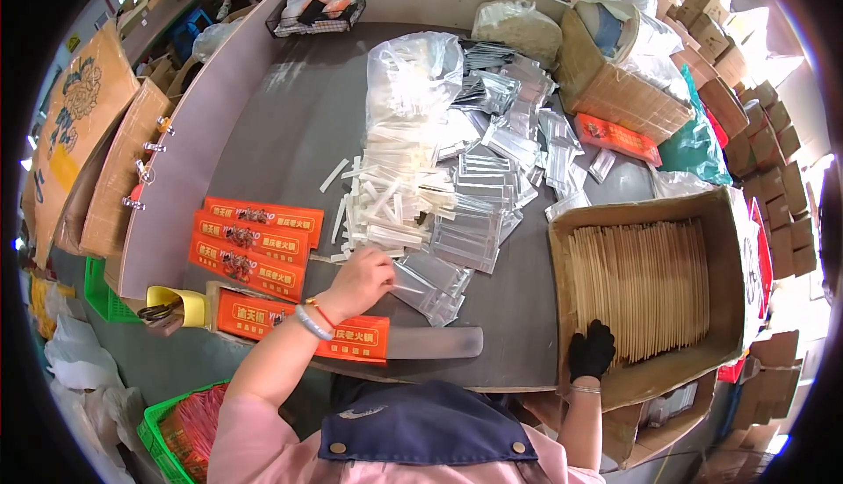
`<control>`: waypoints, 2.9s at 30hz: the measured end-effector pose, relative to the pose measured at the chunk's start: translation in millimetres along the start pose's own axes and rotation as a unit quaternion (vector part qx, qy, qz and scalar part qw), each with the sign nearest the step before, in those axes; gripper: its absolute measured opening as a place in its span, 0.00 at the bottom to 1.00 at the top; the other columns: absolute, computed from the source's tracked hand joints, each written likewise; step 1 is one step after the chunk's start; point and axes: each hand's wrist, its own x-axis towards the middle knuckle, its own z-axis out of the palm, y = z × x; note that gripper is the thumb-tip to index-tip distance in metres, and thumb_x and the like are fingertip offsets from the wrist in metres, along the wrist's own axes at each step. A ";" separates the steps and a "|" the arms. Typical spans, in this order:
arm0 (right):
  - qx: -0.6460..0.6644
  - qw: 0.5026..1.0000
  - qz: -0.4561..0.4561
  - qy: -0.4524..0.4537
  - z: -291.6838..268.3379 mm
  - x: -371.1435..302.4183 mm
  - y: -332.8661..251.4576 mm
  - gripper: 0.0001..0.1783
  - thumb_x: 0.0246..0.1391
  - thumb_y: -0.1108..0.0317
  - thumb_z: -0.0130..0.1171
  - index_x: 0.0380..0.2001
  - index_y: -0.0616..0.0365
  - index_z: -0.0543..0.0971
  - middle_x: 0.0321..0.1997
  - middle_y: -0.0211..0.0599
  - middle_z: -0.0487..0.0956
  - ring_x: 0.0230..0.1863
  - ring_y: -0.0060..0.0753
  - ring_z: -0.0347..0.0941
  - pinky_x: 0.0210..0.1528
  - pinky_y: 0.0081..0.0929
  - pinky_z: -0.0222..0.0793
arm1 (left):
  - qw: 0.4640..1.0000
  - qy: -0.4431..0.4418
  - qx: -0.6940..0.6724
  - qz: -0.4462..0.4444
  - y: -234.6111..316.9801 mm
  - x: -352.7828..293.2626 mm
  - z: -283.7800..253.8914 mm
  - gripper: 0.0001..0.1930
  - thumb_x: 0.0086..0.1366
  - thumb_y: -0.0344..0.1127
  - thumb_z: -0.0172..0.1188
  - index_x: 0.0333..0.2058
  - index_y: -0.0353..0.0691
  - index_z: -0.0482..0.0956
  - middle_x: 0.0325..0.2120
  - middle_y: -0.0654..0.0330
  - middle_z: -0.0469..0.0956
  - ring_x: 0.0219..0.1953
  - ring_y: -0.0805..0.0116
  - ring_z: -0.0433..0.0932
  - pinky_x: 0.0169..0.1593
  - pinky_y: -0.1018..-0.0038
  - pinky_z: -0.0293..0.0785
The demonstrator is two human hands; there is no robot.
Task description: Placing wooden chopsticks into individual plastic sleeves and then into boxes for shipment.
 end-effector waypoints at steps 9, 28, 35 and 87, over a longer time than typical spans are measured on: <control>0.002 1.000 0.014 -0.025 14.7 0.7 2.4 0.11 0.51 0.70 0.56 0.38 0.61 0.71 0.41 0.51 0.73 0.46 0.54 0.72 0.46 0.49 0.70 | 0.999 -0.047 0.021 -0.016 25.5 20.0 5.3 0.21 0.41 0.38 0.75 0.36 0.48 0.77 0.38 0.63 0.72 0.46 0.59 0.71 0.50 0.61 0.65; 0.347 0.866 -0.287 -0.217 -32.6 -37.4 -43.0 0.14 0.56 0.65 0.59 0.46 0.44 0.83 0.29 0.44 0.76 0.32 0.48 0.74 0.36 0.38 0.70 | 0.993 -0.058 -0.060 -0.085 98.6 -26.3 -16.2 0.24 0.40 0.42 0.77 0.38 0.45 0.81 0.40 0.62 0.76 0.47 0.59 0.71 0.53 0.64 0.66; 0.325 0.795 -0.495 -0.131 25.8 -47.4 -95.9 0.14 0.48 0.63 0.65 0.41 0.45 0.83 0.31 0.41 0.78 0.35 0.46 0.75 0.38 0.40 0.72 | 0.994 -0.047 -0.045 -0.090 98.7 -57.4 -9.6 0.37 0.36 0.46 0.77 0.48 0.40 0.78 0.48 0.60 0.72 0.52 0.56 0.67 0.55 0.58 0.63; 0.164 0.893 -0.414 -0.064 -52.4 -60.0 -110.6 0.34 0.31 0.51 0.73 0.45 0.50 0.75 0.42 0.35 0.75 0.47 0.41 0.71 0.54 0.44 0.55 | 0.958 0.088 0.016 -0.273 83.5 -79.5 -1.6 0.41 0.43 0.54 0.75 0.54 0.39 0.74 0.56 0.49 0.67 0.62 0.46 0.60 0.66 0.44 0.48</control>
